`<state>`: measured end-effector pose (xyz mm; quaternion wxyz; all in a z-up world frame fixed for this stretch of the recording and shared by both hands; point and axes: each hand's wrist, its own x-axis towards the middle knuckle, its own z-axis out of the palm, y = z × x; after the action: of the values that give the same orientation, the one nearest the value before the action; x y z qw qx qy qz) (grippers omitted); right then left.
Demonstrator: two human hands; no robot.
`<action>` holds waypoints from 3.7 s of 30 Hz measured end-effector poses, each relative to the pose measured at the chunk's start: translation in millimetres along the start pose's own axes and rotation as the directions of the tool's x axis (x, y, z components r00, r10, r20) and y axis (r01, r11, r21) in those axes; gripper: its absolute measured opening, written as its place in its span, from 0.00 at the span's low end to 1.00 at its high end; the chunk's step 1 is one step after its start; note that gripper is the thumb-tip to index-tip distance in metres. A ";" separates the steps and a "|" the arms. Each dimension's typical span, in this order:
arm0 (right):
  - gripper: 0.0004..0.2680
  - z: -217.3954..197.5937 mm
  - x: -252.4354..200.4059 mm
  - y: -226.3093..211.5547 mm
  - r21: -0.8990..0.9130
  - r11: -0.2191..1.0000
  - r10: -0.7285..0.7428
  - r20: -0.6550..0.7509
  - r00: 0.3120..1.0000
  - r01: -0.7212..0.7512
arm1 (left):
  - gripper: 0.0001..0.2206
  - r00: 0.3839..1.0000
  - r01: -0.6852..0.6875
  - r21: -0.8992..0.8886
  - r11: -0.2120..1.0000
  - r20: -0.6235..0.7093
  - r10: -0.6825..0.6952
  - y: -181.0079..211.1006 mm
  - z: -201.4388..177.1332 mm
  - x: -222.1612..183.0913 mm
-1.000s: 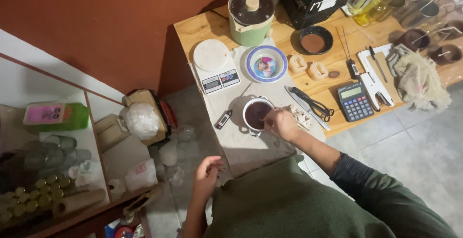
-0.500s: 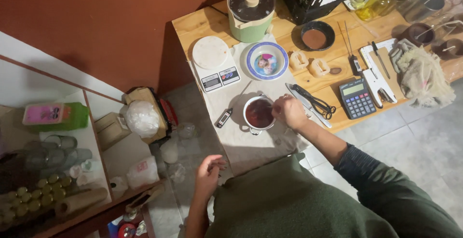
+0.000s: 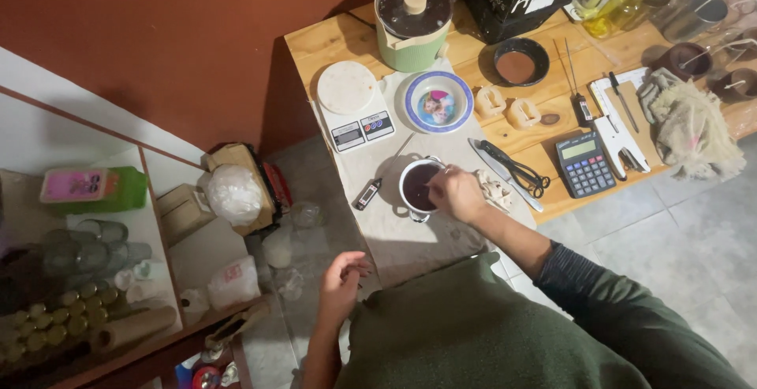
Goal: The recorder is stirring a dark red liquid, likely melted candle wax, in a metal pitcher and checking its temperature using a digital thermometer.
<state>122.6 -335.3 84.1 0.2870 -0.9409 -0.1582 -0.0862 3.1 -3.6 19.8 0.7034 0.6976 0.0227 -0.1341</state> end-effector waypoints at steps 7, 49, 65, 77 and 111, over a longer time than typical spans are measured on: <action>0.03 -22.1 -8.3 7.7 -0.219 0.975 -0.024 -0.016 1.000 0.020 | 0.16 0.999 0.052 0.013 0.999 -0.003 -0.052 3.9 -1.9 2.9; 0.04 -12.2 5.5 26.6 0.079 0.993 -0.091 0.063 0.994 0.086 | 0.08 0.988 -0.115 0.168 0.979 -0.085 0.131 33.2 75.7 186.7; 0.05 -32.5 -5.4 25.5 0.043 0.999 -0.008 0.073 0.997 0.004 | 0.13 0.979 0.164 0.413 0.896 0.041 -0.199 4.8 138.1 386.3; 0.06 -17.6 -16.8 38.9 -0.019 0.994 0.111 0.179 0.978 -0.109 | 0.14 0.984 -0.160 -0.341 0.926 -0.128 0.123 199.5 141.3 149.4; 0.17 26.6 -83.7 128.0 0.629 0.614 0.279 0.392 0.877 -0.477 | 0.10 0.990 -0.112 -0.548 0.829 -0.136 0.043 250.0 107.8 -6.2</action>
<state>90.7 -441.5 -24.5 0.6148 -0.7709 -0.0108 0.1663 35.5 -111.4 267.8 0.8775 0.4710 0.0736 -0.0518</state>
